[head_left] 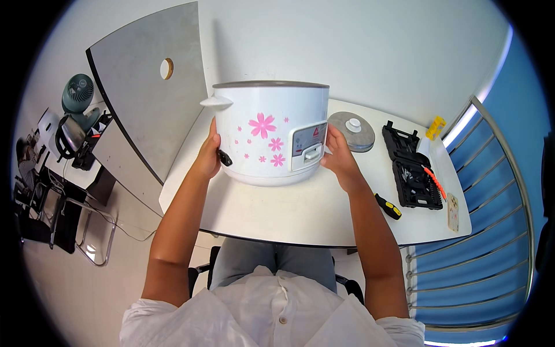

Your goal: The person uses a screwdriver to attach a circular metal plate to the bottom of a white appliance. They systematically tighten several screws around the perimeter of the plate. After securing the plate, the person flips the appliance upright.

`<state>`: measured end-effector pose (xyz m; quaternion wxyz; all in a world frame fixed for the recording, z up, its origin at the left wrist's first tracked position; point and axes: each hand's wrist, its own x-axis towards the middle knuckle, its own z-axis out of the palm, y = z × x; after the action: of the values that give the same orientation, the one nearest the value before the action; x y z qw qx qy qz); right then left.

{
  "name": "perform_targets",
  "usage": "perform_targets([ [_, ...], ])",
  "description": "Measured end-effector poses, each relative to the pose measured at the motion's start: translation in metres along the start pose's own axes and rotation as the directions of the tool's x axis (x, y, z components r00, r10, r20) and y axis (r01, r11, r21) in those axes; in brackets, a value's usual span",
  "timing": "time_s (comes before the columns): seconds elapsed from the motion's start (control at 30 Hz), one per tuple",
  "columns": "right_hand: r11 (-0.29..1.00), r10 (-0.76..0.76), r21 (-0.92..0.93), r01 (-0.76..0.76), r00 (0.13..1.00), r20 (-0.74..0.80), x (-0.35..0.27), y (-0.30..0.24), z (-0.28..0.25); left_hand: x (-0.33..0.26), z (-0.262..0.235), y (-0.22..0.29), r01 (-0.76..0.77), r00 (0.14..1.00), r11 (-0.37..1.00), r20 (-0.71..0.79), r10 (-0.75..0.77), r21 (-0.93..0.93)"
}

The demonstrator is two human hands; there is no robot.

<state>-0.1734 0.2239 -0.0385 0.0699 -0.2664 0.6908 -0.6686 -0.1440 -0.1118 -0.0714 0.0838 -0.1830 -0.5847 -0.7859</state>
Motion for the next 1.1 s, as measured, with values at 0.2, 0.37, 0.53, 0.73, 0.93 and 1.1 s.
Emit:
perform_targets([
  [0.2, 0.999, 0.029, 0.042, -0.025, 0.996, -0.082, 0.016, 0.009, 0.007, 0.009, -0.012, -0.038, -0.123, 0.992, 0.978, -0.018, 0.128, 0.169],
  [0.37, 0.993, 0.068, 0.102, -0.056, 0.991, -0.112, 0.015, 0.042, 0.001, 0.01, -0.007, -0.047, -0.08, 0.996, 0.958, -0.003, 0.084, 0.276],
  [0.53, 0.99, 0.135, 0.045, -0.13, 0.981, -0.138, 0.016, 0.067, -0.013, 0.011, 0.009, -0.051, -0.167, 0.985, 0.951, 0.011, 0.17, 0.259],
  [0.73, 0.965, 0.224, 0.185, -0.185, 0.949, -0.222, 0.017, 0.072, -0.014, 0.005, 0.019, -0.057, -0.166, 0.985, 0.938, 0.003, 0.173, 0.304],
  [0.93, 0.976, 0.198, 0.129, -0.173, 0.957, -0.211, 0.014, 0.066, -0.011, 0.009, 0.003, -0.057, -0.178, 0.984, 0.918, 0.037, 0.177, 0.354],
  [1.1, 0.992, 0.125, 0.001, -0.126, 0.977, -0.172, 0.014, 0.063, -0.009, 0.009, -0.031, -0.062, -0.079, 0.994, 0.923, -0.037, 0.1, 0.376],
])
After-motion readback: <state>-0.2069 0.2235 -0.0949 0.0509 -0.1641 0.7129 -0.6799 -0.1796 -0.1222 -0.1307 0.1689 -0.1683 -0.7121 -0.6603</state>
